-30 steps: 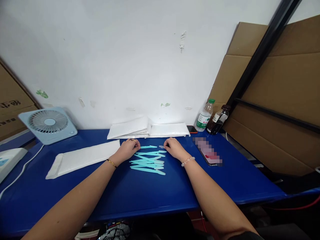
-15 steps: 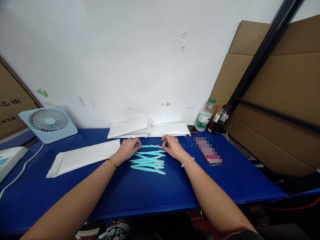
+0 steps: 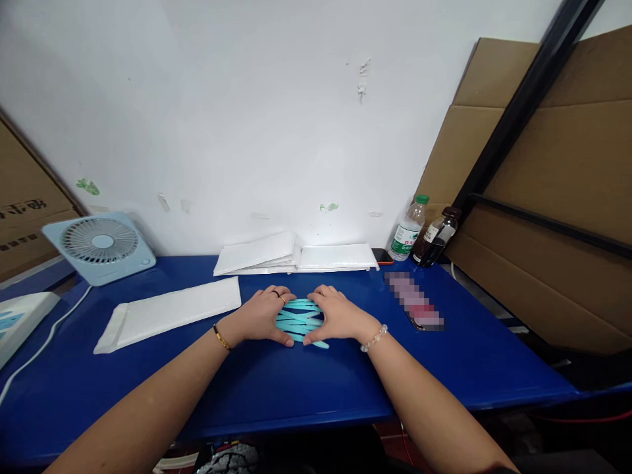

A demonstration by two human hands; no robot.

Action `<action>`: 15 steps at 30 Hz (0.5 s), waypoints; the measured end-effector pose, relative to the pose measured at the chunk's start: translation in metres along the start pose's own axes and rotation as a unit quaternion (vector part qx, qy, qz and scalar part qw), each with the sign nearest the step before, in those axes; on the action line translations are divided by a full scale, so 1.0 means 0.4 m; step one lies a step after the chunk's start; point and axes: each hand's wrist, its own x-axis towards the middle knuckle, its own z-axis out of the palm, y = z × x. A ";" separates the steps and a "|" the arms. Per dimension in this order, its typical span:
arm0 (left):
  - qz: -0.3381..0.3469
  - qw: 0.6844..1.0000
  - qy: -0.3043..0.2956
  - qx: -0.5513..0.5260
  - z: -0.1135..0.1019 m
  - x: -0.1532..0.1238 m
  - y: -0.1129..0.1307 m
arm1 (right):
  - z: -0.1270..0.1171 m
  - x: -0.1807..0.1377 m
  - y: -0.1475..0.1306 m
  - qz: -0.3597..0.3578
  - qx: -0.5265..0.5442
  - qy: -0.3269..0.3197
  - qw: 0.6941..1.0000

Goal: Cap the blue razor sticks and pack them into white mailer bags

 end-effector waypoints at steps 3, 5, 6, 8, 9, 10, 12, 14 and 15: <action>-0.002 0.999 0.000 0.044 0.006 -0.003 0.032 | 0.011 -0.014 -0.042 -0.003 -0.046 -0.011 0.999; 0.001 0.997 0.003 0.072 0.017 0.001 0.052 | 0.022 -0.013 -0.061 -0.009 -0.072 -0.001 0.997; 0.002 0.996 0.002 0.084 0.023 0.003 0.059 | 0.028 -0.010 -0.067 -0.014 -0.087 0.001 0.996; 0.003 0.995 -0.004 0.104 0.036 0.009 0.071 | 0.043 0.001 -0.071 -0.022 -0.123 0.002 0.992; 0.005 0.994 -0.007 0.112 0.040 0.011 0.075 | 0.051 0.006 -0.070 -0.024 -0.142 -0.001 0.990; 0.009 0.993 -0.010 0.118 0.044 0.013 0.077 | 0.057 0.011 -0.068 -0.027 -0.160 -0.005 0.987; 0.019 0.992 -0.007 0.126 0.046 0.016 0.080 | 0.068 0.018 -0.064 -0.029 -0.189 -0.007 0.981; 0.025 0.992 0.007 0.125 0.044 0.018 0.080 | 0.069 0.020 -0.061 -0.029 -0.205 -0.002 0.978; 0.022 0.992 0.011 0.121 0.042 0.018 0.079 | 0.066 0.020 -0.058 -0.027 -0.203 0.002 0.979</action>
